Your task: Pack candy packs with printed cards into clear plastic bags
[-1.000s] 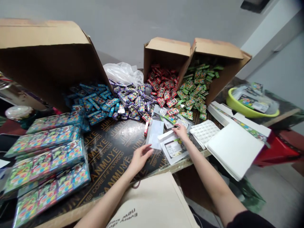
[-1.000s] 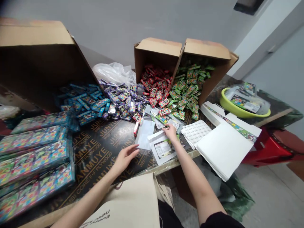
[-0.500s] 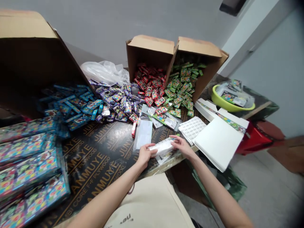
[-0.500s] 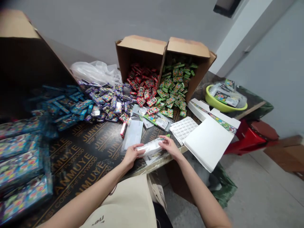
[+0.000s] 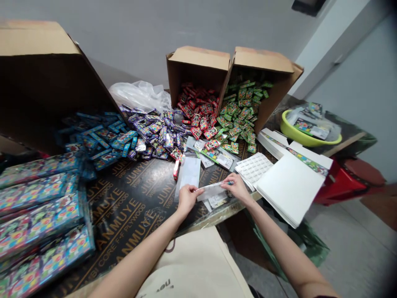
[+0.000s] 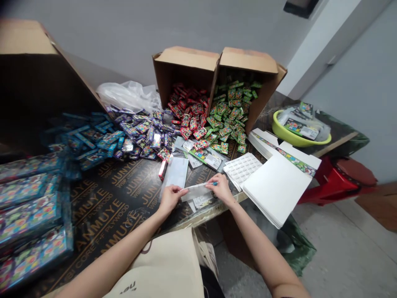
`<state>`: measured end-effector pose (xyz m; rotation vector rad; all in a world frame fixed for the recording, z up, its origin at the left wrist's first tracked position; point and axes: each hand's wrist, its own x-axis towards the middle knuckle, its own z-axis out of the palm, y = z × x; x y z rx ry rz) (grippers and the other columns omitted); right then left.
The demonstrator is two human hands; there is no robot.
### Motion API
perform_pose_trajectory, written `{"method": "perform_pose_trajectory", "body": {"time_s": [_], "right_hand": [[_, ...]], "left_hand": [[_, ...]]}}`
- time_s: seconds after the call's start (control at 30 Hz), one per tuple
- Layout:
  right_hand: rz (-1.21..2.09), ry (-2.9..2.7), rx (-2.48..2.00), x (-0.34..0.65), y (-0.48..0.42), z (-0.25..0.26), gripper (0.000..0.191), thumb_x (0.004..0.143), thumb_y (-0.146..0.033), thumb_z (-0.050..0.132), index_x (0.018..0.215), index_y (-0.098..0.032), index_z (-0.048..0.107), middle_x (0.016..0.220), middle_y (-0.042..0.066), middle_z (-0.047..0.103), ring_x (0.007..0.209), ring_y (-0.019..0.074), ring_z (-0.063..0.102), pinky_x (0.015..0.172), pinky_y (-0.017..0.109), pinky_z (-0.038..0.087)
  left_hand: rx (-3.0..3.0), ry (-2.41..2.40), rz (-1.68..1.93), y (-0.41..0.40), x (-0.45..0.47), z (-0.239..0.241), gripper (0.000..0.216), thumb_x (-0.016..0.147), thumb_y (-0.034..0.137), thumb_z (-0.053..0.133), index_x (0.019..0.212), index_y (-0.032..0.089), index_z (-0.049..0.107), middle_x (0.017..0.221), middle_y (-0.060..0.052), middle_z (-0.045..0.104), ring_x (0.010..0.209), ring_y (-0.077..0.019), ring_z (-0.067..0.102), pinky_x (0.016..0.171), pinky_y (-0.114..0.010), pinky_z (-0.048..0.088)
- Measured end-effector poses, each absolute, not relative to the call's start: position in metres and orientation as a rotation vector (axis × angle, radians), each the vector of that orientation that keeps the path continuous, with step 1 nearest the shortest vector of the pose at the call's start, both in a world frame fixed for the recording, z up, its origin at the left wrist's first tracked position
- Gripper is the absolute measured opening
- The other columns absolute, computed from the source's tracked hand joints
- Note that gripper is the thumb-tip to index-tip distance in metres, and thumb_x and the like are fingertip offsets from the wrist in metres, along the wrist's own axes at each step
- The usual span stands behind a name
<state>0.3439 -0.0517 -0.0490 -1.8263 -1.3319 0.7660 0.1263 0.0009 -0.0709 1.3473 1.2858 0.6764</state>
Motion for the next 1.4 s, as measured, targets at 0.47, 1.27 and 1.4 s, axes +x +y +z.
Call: {"method": "perform_pose_trajectory", "body": {"time_s": [0.47, 1.27, 1.4], "right_hand": [[0.660, -1.969, -2.001, 0.384, -0.037, -0.041, 0.034, 0.049, -0.032, 0.075, 0.075, -0.020, 0.055, 0.084, 0.005, 0.058, 0.088, 0.0254, 0.050, 0.076, 0.037, 0.036], [0.333, -2.138, -1.682, 0.326, -0.040, -0.078, 0.023, 0.084, -0.022, 0.047, 0.101, -0.020, 0.064, 0.079, 0.006, 0.054, 0.074, 0.0162, 0.052, 0.067, 0.027, 0.040], [0.488, -2.089, -1.691, 0.333, -0.041, -0.084, 0.024, 0.083, -0.026, 0.051, 0.102, -0.019, 0.064, 0.073, 0.004, 0.055, 0.070, 0.0160, 0.053, 0.065, 0.027, 0.041]], "left_hand": [[1.369, 1.357, 0.537, 0.039, 0.136, -0.085, 0.022, 0.070, 0.032, 0.058, 0.058, 0.014, 0.056, 0.038, 0.005, 0.047, 0.037, -0.0094, 0.048, 0.040, -0.019, 0.033], [1.791, 1.426, 0.210, 0.033, 0.147, -0.081, 0.022, 0.076, 0.033, 0.054, 0.067, 0.013, 0.062, 0.048, -0.003, 0.059, 0.048, -0.0145, 0.058, 0.052, -0.023, 0.042], [2.011, 1.448, 0.273, 0.034, 0.123, -0.063, 0.025, 0.075, 0.040, 0.055, 0.075, 0.015, 0.062, 0.074, -0.009, 0.064, 0.077, -0.0217, 0.060, 0.071, -0.031, 0.042]]}}
